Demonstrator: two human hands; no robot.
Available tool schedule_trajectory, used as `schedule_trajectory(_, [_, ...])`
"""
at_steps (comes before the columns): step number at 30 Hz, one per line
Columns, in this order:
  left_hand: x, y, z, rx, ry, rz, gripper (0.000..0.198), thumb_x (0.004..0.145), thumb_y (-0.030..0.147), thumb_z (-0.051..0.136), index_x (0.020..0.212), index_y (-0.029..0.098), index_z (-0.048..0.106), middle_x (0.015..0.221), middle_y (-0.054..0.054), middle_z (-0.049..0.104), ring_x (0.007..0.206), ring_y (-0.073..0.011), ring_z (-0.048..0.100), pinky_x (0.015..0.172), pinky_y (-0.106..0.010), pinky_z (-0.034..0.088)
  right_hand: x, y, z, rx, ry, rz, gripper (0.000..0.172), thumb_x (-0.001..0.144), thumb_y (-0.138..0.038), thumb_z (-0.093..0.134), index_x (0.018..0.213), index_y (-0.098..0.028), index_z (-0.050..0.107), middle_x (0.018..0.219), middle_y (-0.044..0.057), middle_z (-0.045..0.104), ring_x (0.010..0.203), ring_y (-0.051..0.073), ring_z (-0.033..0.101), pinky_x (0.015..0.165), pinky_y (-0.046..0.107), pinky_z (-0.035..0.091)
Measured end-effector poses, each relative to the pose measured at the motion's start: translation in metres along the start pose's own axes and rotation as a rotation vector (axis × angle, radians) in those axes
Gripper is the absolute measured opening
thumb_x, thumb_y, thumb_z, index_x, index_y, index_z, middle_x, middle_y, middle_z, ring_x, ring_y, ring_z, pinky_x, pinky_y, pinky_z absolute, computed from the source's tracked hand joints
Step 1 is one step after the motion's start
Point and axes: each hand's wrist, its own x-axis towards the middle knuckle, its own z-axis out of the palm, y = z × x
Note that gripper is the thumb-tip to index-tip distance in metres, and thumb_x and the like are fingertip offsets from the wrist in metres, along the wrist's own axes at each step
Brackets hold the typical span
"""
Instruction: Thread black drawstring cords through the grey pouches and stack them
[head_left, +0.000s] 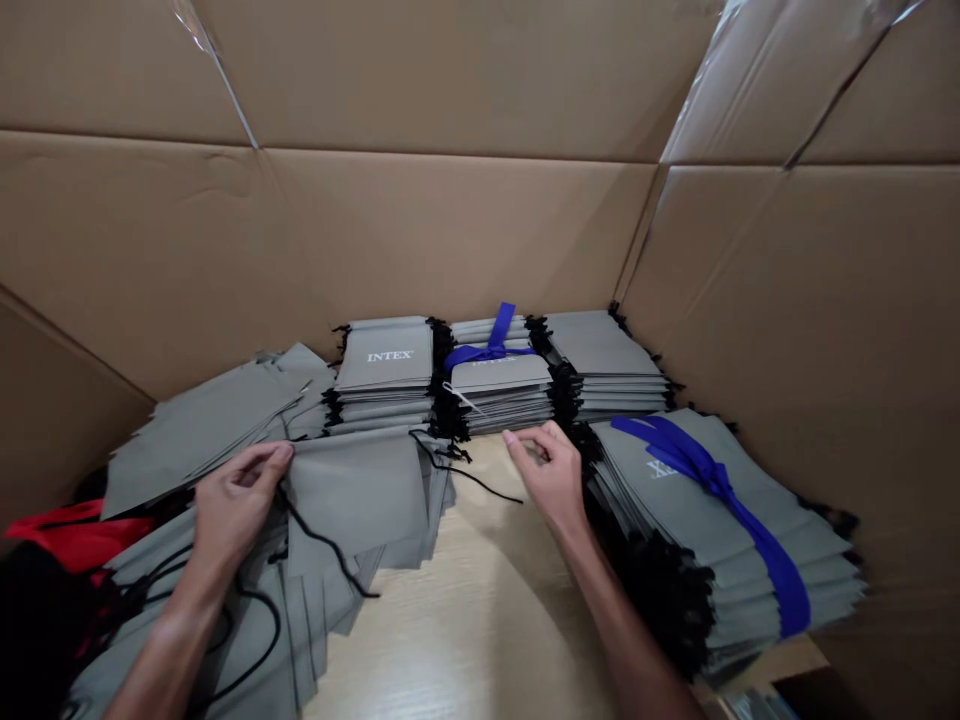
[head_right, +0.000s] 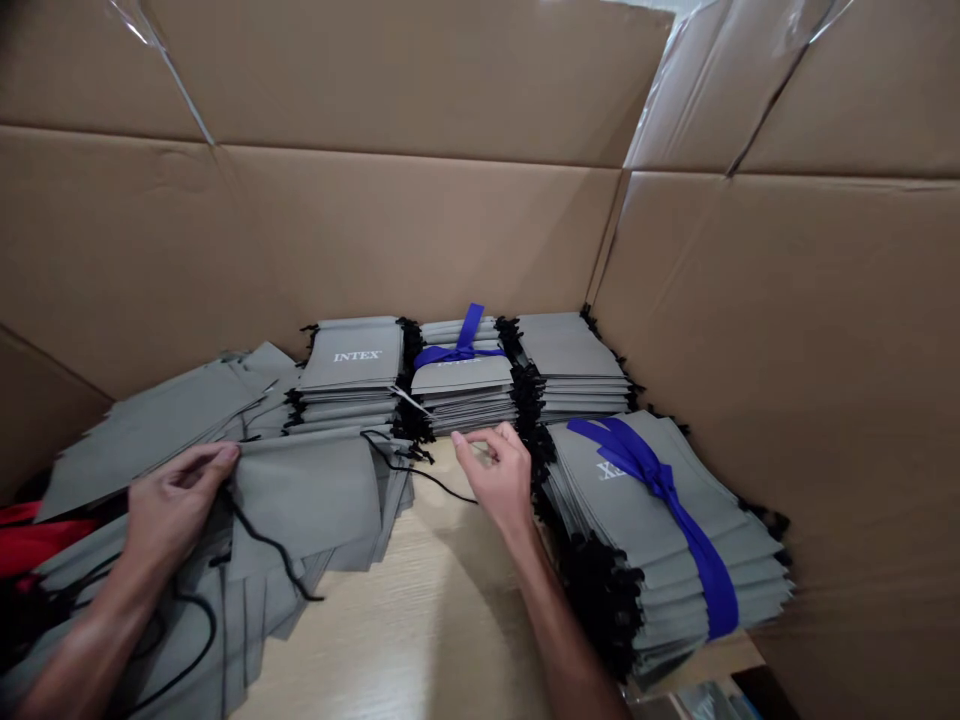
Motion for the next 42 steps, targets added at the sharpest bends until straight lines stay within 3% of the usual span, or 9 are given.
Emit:
schedule_trajectory(5, [-0.011,0.010,0.010,0.001,-0.140,0.055,0.065,0.065,0.085,0.081,0.079,0.021,0.082,0.082,-0.008,0.086,0.071,-0.0244,0.074,0.062,-0.029,0.059,-0.015,-0.009,0.022,0.329,-0.263,0.209,0.031,0.090,-0.053,0.083,0.098,-0.024,0.087,0.094,0.003,0.072,0.073,0.016,0.060,0.061,0.027,0.046])
schedule_trajectory(9, [-0.021,0.013,0.021,-0.024,-0.242,0.056,0.064,0.066,0.085,0.082,0.077,0.022,0.083,0.085,-0.010,0.087,0.076,-0.0272,0.079,0.065,-0.030,0.064,-0.028,-0.007,0.037,0.422,-0.416,0.355,0.039,0.081,-0.052,0.090,0.108,-0.024,0.088,0.107,0.005,0.082,0.074,0.017,0.065,0.059,0.027,0.047])
schedule_trajectory(14, [-0.026,0.007,0.030,-0.085,-0.326,0.047,0.064,0.067,0.082,0.085,0.086,0.022,0.087,0.087,-0.011,0.088,0.072,-0.0254,0.079,0.061,-0.028,0.063,-0.032,0.005,0.046,0.443,-0.366,0.405,0.035,0.076,-0.053,0.090,0.088,-0.020,0.087,0.090,0.006,0.083,0.077,0.021,0.070,0.064,0.029,0.051])
schedule_trajectory(20, [-0.024,-0.004,0.032,-0.193,-0.326,0.074,0.067,0.071,0.076,0.089,0.108,0.021,0.084,0.100,-0.012,0.087,0.089,-0.0263,0.082,0.081,-0.033,0.067,-0.030,0.006,0.046,0.470,-0.314,0.392,0.031,0.076,-0.050,0.089,0.086,-0.020,0.088,0.086,0.006,0.082,0.074,0.020,0.066,0.061,0.028,0.048])
schedule_trajectory(24, [-0.024,-0.006,0.030,-0.065,-0.232,0.306,0.059,0.086,0.070,0.080,0.119,0.022,0.081,0.105,-0.010,0.080,0.090,-0.0239,0.078,0.083,-0.034,0.065,-0.030,0.006,0.049,0.512,-0.312,0.422,0.032,0.072,-0.048,0.091,0.086,-0.020,0.088,0.086,0.006,0.082,0.073,0.020,0.065,0.063,0.029,0.049])
schedule_trajectory(29, [-0.023,-0.008,0.031,0.128,-0.243,0.658,0.045,0.103,0.064,0.062,0.124,0.028,0.081,0.124,-0.010,0.081,0.117,-0.0304,0.075,0.104,-0.045,0.059,-0.034,0.005,0.052,0.501,-0.379,0.442,0.038,0.069,-0.051,0.096,0.087,-0.018,0.088,0.083,0.005,0.080,0.071,0.019,0.064,0.064,0.029,0.049])
schedule_trajectory(35, [-0.016,-0.003,0.024,0.140,-0.471,0.689,0.051,0.109,0.066,0.053,0.099,0.027,0.085,0.098,-0.005,0.088,0.090,-0.0264,0.081,0.082,-0.032,0.064,-0.032,-0.005,0.048,0.492,-0.459,0.409,0.039,0.072,-0.053,0.094,0.092,-0.019,0.090,0.095,0.007,0.084,0.081,0.022,0.070,0.070,0.031,0.055])
schedule_trajectory(39, [-0.021,0.022,0.025,0.235,-0.447,0.819,0.045,0.107,0.065,0.059,0.116,0.029,0.084,0.115,-0.008,0.087,0.109,-0.0303,0.079,0.097,-0.039,0.061,-0.027,-0.006,0.054,0.484,-0.508,0.355,0.037,0.073,-0.051,0.095,0.091,-0.019,0.089,0.094,0.007,0.085,0.088,0.025,0.075,0.079,0.034,0.057])
schedule_trajectory(42, [-0.037,0.041,0.042,0.238,-0.560,0.865,0.038,0.110,0.053,0.058,0.132,0.029,0.079,0.126,-0.009,0.084,0.118,-0.0300,0.077,0.104,-0.041,0.059,-0.026,-0.005,0.063,0.508,-0.530,0.307,0.037,0.076,-0.052,0.093,0.093,-0.019,0.088,0.094,0.006,0.085,0.088,0.025,0.075,0.077,0.032,0.056])
